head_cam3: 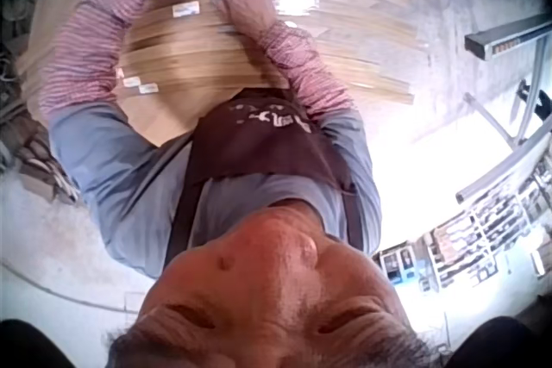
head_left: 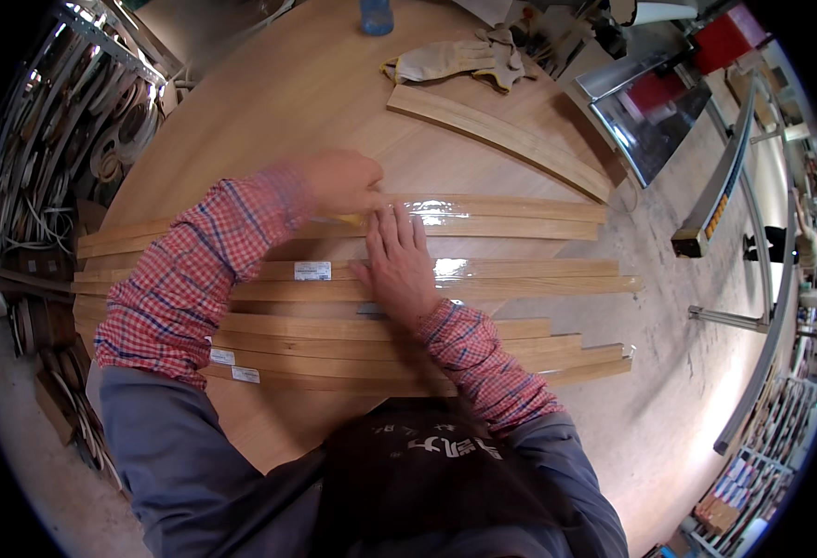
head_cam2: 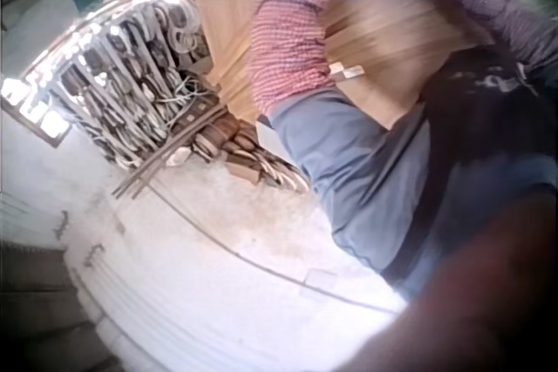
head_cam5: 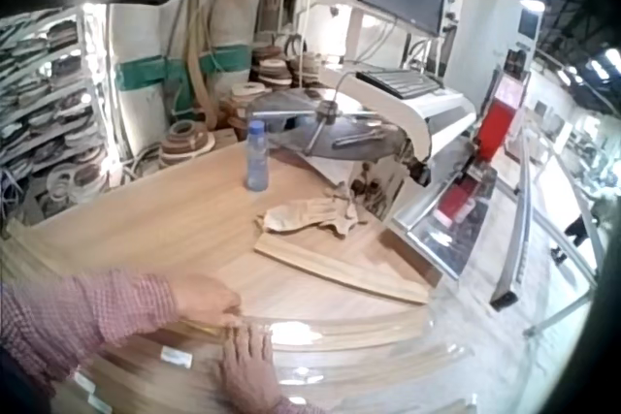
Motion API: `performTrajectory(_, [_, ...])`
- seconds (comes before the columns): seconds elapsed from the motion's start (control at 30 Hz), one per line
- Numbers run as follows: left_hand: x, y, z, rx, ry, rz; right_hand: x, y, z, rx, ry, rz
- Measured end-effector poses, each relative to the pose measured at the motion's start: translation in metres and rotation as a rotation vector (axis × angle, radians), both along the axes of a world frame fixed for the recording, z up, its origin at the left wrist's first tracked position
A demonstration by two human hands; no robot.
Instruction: The person tapes multiple thin wooden planks together on a workbench. They repeatedly pull clear tape from a roll, press it across the planks, and cut it with a utility knife. Another person briefly walks by in the background carrying wood.
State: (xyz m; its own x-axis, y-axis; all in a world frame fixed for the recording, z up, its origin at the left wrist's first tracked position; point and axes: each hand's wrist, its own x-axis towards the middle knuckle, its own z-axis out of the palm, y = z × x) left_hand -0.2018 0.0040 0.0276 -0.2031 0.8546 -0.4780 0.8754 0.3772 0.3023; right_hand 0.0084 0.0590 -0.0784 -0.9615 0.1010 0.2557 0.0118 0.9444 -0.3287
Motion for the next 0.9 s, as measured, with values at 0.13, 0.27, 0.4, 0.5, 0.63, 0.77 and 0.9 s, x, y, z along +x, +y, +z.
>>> performTrajectory(0.13, [-0.018,-0.024,0.017,-0.125,-0.089,0.038,0.003,0.004,0.003,-0.017,-0.014,0.028])
performTrajectory(0.27, [-0.037,-0.062,0.033,-0.11,-0.311,0.15,0.002,0.006,0.001,0.042,-0.059,0.006])
performTrajectory(0.4, [-0.04,-0.058,0.023,-0.225,-0.344,0.19,-0.007,-0.001,0.016,0.102,-0.075,-0.03])
performTrajectory(0.5, [-0.032,-0.036,0.017,-0.347,-0.375,0.296,-0.01,-0.003,0.013,0.166,-0.154,-0.038])
performTrajectory(0.63, [-0.019,-0.029,0.003,-0.268,-0.205,0.132,-0.018,-0.004,0.017,0.224,-0.252,0.003])
performTrajectory(0.77, [-0.028,-0.028,0.0,-0.301,-0.268,0.117,-0.032,-0.009,0.033,0.269,-0.339,0.007])
performTrajectory(0.9, [-0.032,-0.04,-0.003,-0.406,-0.719,0.473,-0.018,0.006,0.021,0.211,-0.201,0.05])
